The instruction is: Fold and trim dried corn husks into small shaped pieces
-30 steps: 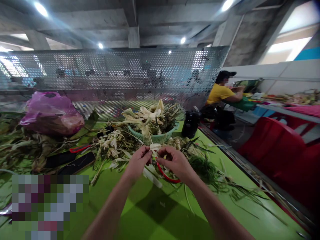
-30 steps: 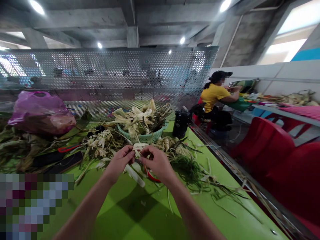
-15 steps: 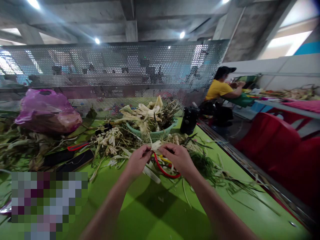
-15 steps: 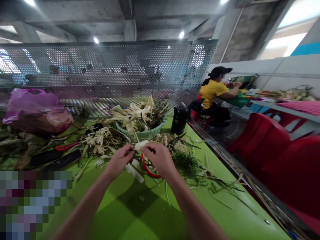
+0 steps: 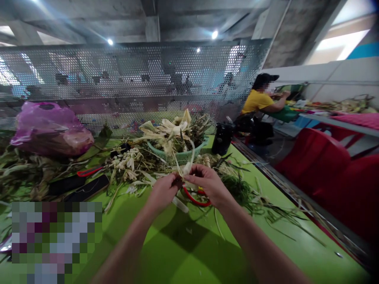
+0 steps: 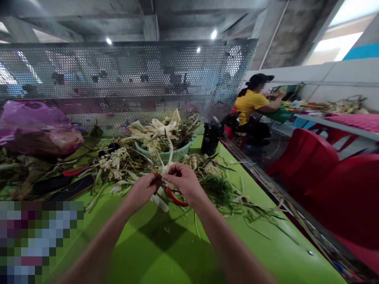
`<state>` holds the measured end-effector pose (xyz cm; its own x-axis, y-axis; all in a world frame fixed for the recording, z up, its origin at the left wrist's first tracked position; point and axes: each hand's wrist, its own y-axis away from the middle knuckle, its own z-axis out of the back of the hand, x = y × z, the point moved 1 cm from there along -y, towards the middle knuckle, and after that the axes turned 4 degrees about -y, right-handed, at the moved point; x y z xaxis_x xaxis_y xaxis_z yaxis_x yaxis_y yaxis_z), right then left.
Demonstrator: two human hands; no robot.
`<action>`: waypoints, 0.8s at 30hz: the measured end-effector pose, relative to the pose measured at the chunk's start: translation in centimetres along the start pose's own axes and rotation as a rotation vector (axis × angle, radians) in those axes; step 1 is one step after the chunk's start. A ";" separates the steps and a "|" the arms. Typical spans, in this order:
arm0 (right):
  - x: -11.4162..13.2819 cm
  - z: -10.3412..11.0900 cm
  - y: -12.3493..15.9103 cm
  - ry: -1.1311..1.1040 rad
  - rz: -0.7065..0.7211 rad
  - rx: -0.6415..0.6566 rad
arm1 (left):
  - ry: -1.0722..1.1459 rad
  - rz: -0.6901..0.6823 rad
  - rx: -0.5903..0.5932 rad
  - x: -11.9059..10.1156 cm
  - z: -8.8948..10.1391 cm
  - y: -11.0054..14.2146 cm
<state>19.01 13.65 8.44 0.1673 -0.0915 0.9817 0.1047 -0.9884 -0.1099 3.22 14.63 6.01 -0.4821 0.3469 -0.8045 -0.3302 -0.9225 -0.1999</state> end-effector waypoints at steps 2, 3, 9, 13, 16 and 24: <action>0.0 -0.1 0.1 0.017 0.078 -0.015 | 0.092 0.051 0.021 0.2 -0.1 -0.1; 0.0 -0.1 0.2 0.030 0.121 -0.033 | 0.152 0.072 0.034 0.3 -0.2 -0.1; 0.1 0.4 0.2 0.158 0.227 -0.148 | 0.330 0.100 0.035 0.2 0.4 -0.2; 0.3 0.9 -0.1 0.145 0.198 -0.193 | 0.471 0.099 0.077 0.0 0.5 -0.2; 0.4 0.9 -0.1 0.181 0.120 -0.165 | 0.620 0.107 0.126 -0.3 0.5 -0.1; 0.3 0.2 0.0 0.331 0.140 -0.035 | 0.747 0.211 0.079 -0.8 0.7 0.2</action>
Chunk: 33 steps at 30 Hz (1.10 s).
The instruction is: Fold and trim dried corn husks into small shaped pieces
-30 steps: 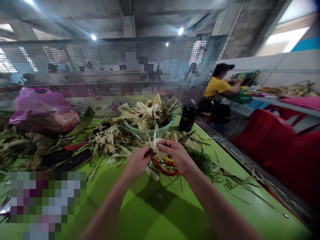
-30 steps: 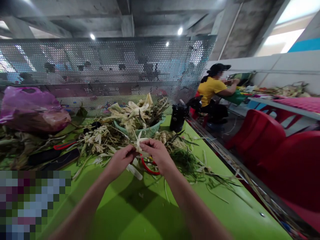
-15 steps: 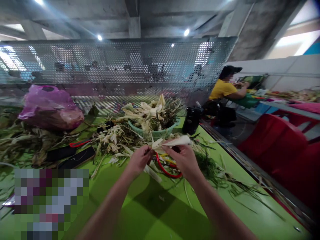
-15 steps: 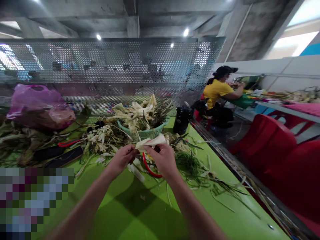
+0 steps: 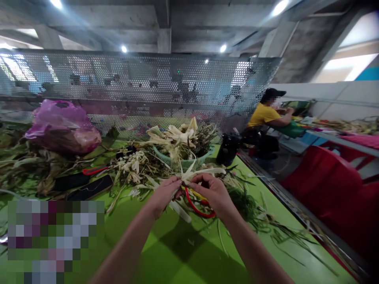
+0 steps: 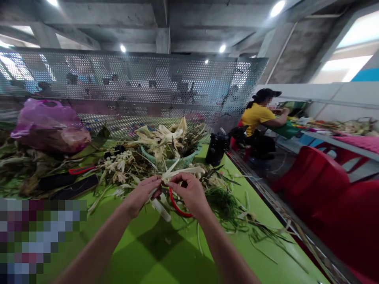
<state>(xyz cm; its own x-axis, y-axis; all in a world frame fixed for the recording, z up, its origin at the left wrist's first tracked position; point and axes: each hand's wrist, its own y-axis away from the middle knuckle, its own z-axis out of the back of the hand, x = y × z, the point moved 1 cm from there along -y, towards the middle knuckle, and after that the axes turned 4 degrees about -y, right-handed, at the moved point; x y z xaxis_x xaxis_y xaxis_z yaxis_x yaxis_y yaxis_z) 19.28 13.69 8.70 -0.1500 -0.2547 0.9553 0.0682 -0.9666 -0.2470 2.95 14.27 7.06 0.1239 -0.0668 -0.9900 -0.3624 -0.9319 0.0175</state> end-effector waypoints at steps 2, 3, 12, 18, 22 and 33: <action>-0.1 0.0 0.0 0.064 0.053 -0.040 | -0.010 -0.006 0.018 0.2 0.1 -0.1; -0.2 0.0 0.0 0.085 0.069 -0.051 | -0.027 -0.017 0.029 0.2 0.2 -0.2; -0.4 -0.2 -0.1 -0.240 -0.155 0.010 | -0.168 -0.083 0.088 0.2 0.0 -0.2; -1.0 -0.1 -0.2 -0.457 -0.166 -0.060 | -0.197 -0.063 0.116 0.3 -0.4 -0.2; -1.2 -0.1 -0.2 -0.434 -0.175 -0.091 | -0.138 -0.029 0.108 0.2 -0.5 -0.2; -1.1 -0.4 -0.1 -0.329 -0.146 -0.076 | -0.061 -0.038 0.095 0.6 0.0 -0.3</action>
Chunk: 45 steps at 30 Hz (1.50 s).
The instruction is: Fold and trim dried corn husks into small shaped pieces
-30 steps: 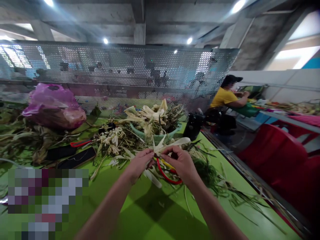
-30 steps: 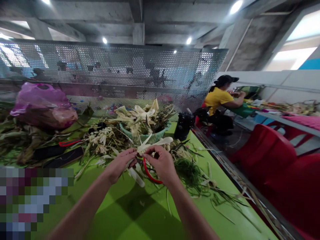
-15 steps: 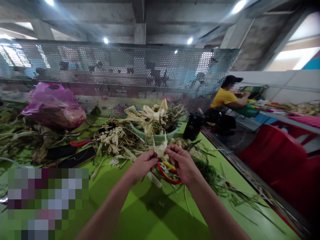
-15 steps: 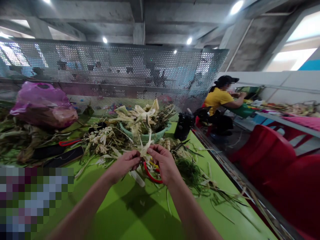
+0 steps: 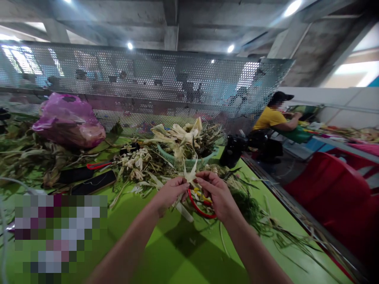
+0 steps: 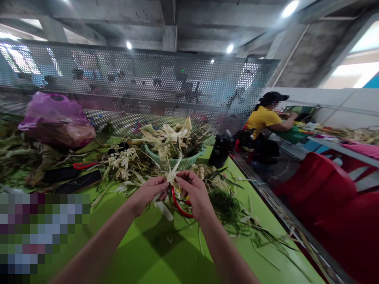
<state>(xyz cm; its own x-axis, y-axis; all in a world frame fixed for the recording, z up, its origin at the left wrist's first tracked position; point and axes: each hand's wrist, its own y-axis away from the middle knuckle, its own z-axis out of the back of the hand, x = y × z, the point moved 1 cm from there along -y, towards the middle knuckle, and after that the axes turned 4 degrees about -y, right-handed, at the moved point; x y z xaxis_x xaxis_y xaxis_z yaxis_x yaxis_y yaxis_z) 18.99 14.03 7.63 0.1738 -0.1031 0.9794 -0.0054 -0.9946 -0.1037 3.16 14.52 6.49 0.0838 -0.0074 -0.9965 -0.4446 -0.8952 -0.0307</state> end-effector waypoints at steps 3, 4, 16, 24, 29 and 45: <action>-0.5 0.0 -0.2 0.079 -0.019 0.060 | 0.010 -0.009 0.023 -0.2 -0.1 0.1; -0.7 0.0 -0.2 0.122 -0.006 0.079 | 0.016 -0.009 0.029 -0.2 -0.2 0.2; 1.3 -0.1 1.0 0.779 0.541 -0.042 | -0.188 0.002 -0.060 0.0 0.4 -0.1; 1.9 -0.7 1.6 0.895 0.657 0.077 | 0.024 0.015 -0.113 -0.2 0.7 0.0; 1.4 -0.8 1.4 0.846 0.471 0.192 | 0.229 -0.014 -0.122 -0.1 0.9 0.0; 0.9 0.5 0.1 0.564 0.321 0.048 | 0.026 -0.005 -0.034 -0.6 0.4 0.2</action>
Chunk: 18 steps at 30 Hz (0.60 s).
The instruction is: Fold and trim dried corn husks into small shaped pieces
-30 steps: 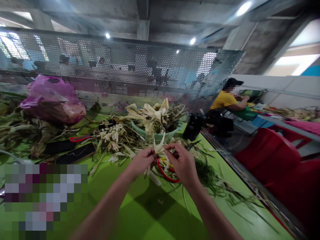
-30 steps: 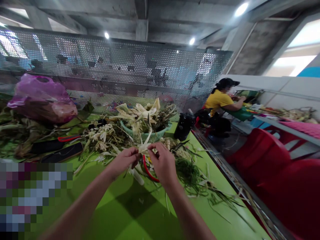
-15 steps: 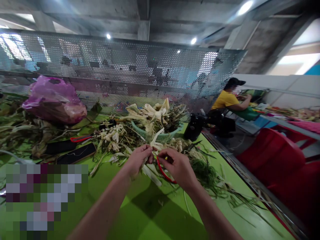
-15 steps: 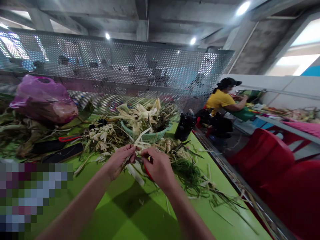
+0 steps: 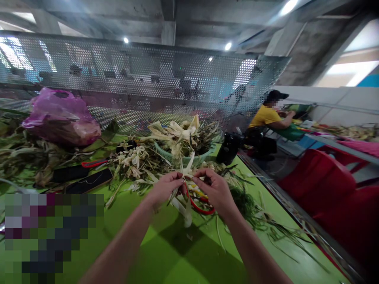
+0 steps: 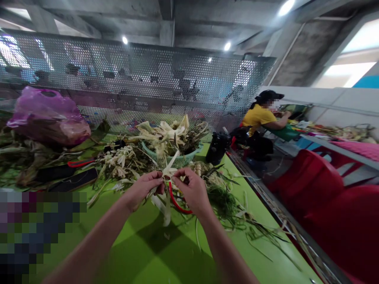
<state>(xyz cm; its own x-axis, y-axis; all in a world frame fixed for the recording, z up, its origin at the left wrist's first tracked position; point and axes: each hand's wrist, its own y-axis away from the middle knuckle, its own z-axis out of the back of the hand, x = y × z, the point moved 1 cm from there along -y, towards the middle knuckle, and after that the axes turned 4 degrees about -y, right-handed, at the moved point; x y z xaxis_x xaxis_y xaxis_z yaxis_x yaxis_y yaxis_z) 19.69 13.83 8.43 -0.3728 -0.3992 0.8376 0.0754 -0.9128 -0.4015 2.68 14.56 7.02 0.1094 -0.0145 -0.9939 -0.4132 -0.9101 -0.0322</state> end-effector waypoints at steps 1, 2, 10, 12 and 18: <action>0.1 0.0 0.1 -0.016 -0.016 -0.002 | -0.044 -0.010 -0.015 0.0 0.0 0.0; 0.2 -0.1 0.2 -0.031 -0.026 0.000 | -0.088 -0.024 -0.033 0.1 -0.1 -0.1; 1.7 -0.9 0.8 -0.084 -0.014 0.120 | -0.311 -0.061 -0.134 0.4 -0.2 -0.1; 1.6 -1.2 1.0 -0.079 -0.002 0.173 | -0.313 -0.049 -0.142 0.4 -0.2 0.0; 1.4 -1.5 1.2 -0.030 0.030 0.211 | -0.221 -0.070 -0.133 0.6 -0.2 -0.3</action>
<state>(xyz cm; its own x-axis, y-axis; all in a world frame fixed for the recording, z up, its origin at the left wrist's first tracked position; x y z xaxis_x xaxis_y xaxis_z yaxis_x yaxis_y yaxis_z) 17.85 12.32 8.55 -0.3404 -0.4260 0.8382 0.2794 -0.8970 -0.3424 3.07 14.72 6.50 -0.0723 0.1280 -0.9891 -0.2879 -0.9522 -0.1022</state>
